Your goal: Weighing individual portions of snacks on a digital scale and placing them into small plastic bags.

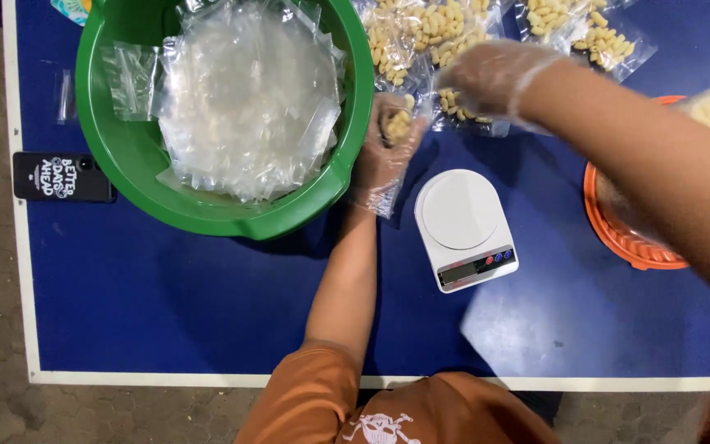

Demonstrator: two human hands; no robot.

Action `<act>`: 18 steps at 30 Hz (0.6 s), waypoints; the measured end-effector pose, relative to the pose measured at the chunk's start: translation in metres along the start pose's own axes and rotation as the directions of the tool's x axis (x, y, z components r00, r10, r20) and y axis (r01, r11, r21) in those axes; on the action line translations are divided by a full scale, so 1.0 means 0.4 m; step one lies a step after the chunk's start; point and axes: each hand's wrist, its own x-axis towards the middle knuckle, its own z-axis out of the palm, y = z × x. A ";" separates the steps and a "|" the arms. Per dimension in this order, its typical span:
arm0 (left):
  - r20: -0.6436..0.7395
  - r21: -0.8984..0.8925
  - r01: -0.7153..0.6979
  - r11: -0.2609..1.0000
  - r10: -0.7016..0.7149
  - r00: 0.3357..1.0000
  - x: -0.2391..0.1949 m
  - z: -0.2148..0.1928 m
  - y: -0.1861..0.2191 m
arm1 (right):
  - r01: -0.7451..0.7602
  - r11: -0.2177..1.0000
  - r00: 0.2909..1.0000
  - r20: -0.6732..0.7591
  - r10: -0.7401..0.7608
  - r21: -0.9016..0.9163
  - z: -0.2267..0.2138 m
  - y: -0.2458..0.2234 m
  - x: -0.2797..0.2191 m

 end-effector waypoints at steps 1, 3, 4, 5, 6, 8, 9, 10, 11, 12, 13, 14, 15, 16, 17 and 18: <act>-0.140 0.169 0.021 0.985 0.003 0.990 0.015 0.001 0.049 | 0.104 0.989 0.992 -0.085 -0.095 0.109 0.017 -0.006 0.050; -0.276 0.332 0.065 0.941 0.031 0.961 0.026 -0.002 0.070 | 0.215 0.954 0.967 -0.183 -0.178 0.210 0.052 -0.017 0.137; -0.325 0.537 0.003 0.843 0.204 0.923 0.020 -0.006 0.042 | 0.213 0.972 0.953 -0.239 -0.185 0.097 0.073 -0.024 0.176; -0.331 0.719 -0.023 0.695 0.371 0.868 0.006 -0.011 0.015 | 0.206 0.978 0.937 -0.286 -0.202 -0.014 0.099 -0.036 0.214; -0.333 0.721 -0.014 0.693 0.364 0.870 -0.003 -0.013 0.013 | 0.213 0.977 0.937 -0.279 -0.208 -0.012 0.145 -0.041 0.249; -0.399 0.687 0.048 0.725 0.320 0.859 0.005 -0.004 0.007 | 0.303 0.952 0.750 -0.603 -0.271 -0.050 0.216 -0.033 0.317; -0.402 0.686 0.049 0.726 0.322 0.857 0.007 -0.003 -0.001 | 0.304 0.951 0.749 -0.603 -0.273 -0.054 0.228 -0.026 0.336; -0.415 0.627 0.046 0.778 0.283 0.865 0.008 -0.003 -0.010 | 0.211 0.950 0.636 -0.705 -0.313 -0.231 0.241 -0.020 0.356; -0.424 0.563 0.049 0.825 0.237 0.874 0.000 -0.001 -0.018 | 0.089 0.921 0.512 -0.775 -0.370 -0.380 0.262 -0.017 0.372; -0.427 0.562 0.054 0.826 0.233 0.874 0.000 -0.006 -0.004 | 0.092 0.920 0.515 -0.772 -0.372 -0.382 0.234 -0.021 0.320; -0.380 0.530 0.029 0.847 0.207 0.902 0.004 -0.009 0.009 | 0.340 0.939 0.515 -0.827 -0.227 -0.046 0.205 -0.021 0.267; -0.331 0.497 0.007 0.868 0.182 0.926 0.007 -0.011 0.023 | 0.540 0.791 0.552 -0.830 -0.075 0.288 0.175 -0.022 0.213; -0.331 0.496 0.005 0.868 0.184 0.925 0.002 -0.006 -0.004 | 0.540 0.792 0.551 -0.831 -0.076 0.286 0.178 -0.013 0.197; -0.295 0.537 -0.003 0.843 0.192 0.936 -0.004 -0.001 -0.031 | 0.628 0.709 0.487 -0.873 -0.036 0.321 0.181 -0.004 0.180; -0.257 0.578 -0.012 0.816 0.196 0.946 -0.011 0.003 -0.057 | 0.710 0.615 0.426 -0.905 0.014 0.344 0.186 0.003 0.163; -0.257 0.577 -0.013 0.817 0.197 0.946 -0.001 0.001 -0.025 | 0.709 0.616 0.426 -0.905 0.015 0.343 0.178 -0.004 0.123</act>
